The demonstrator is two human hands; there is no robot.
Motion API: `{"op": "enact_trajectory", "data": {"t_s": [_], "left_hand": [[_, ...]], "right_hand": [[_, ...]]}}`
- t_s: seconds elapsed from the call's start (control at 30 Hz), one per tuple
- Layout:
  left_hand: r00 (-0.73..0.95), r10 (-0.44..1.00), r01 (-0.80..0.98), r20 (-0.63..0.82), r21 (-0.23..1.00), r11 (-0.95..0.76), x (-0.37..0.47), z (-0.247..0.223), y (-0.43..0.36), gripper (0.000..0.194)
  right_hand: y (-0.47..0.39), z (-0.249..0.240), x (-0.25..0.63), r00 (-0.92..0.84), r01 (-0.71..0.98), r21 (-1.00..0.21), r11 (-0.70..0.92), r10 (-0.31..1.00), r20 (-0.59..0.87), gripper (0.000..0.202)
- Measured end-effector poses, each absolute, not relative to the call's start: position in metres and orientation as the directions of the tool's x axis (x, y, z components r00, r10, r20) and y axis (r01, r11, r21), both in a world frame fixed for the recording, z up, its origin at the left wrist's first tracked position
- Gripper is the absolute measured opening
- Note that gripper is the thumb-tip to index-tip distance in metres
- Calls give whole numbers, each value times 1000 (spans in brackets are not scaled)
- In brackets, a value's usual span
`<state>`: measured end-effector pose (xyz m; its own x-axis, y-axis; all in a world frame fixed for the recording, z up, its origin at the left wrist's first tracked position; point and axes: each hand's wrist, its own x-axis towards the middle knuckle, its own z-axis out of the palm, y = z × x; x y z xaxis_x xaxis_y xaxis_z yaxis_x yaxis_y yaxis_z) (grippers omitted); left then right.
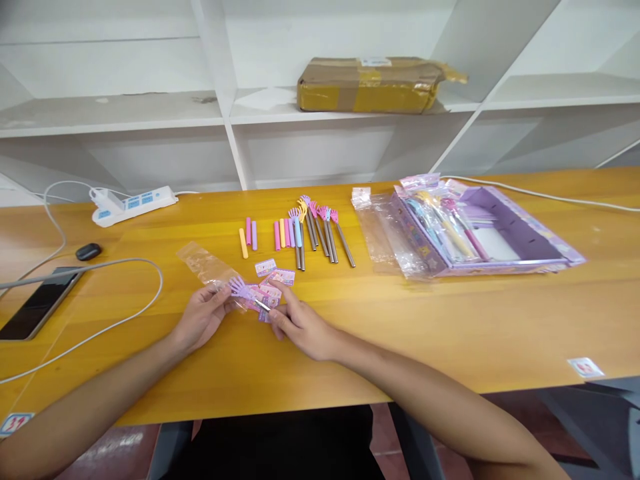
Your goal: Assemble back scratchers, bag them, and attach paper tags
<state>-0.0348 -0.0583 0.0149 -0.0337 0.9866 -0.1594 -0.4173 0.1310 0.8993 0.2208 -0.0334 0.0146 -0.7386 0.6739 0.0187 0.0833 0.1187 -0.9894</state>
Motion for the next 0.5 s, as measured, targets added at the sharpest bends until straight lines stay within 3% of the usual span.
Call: {"op": "enact_trajectory", "data": {"t_s": [0.23,0.4,0.5], "left_hand": [[112,977,-314,-182,926,209,-35,12,-62,35],[224,957,-135,-183,967,216,-40,8,-62,34],[269,946,-147,-183,962,228,-40,9,-62,40]], "right_hand": [[-35,12,219,-750,106,-978,182,660,42,67],[-34,9,218,-763,121,-968,221,645,52,69],[-34,7,218,-761,117,-968,223,646,57,70]]}}
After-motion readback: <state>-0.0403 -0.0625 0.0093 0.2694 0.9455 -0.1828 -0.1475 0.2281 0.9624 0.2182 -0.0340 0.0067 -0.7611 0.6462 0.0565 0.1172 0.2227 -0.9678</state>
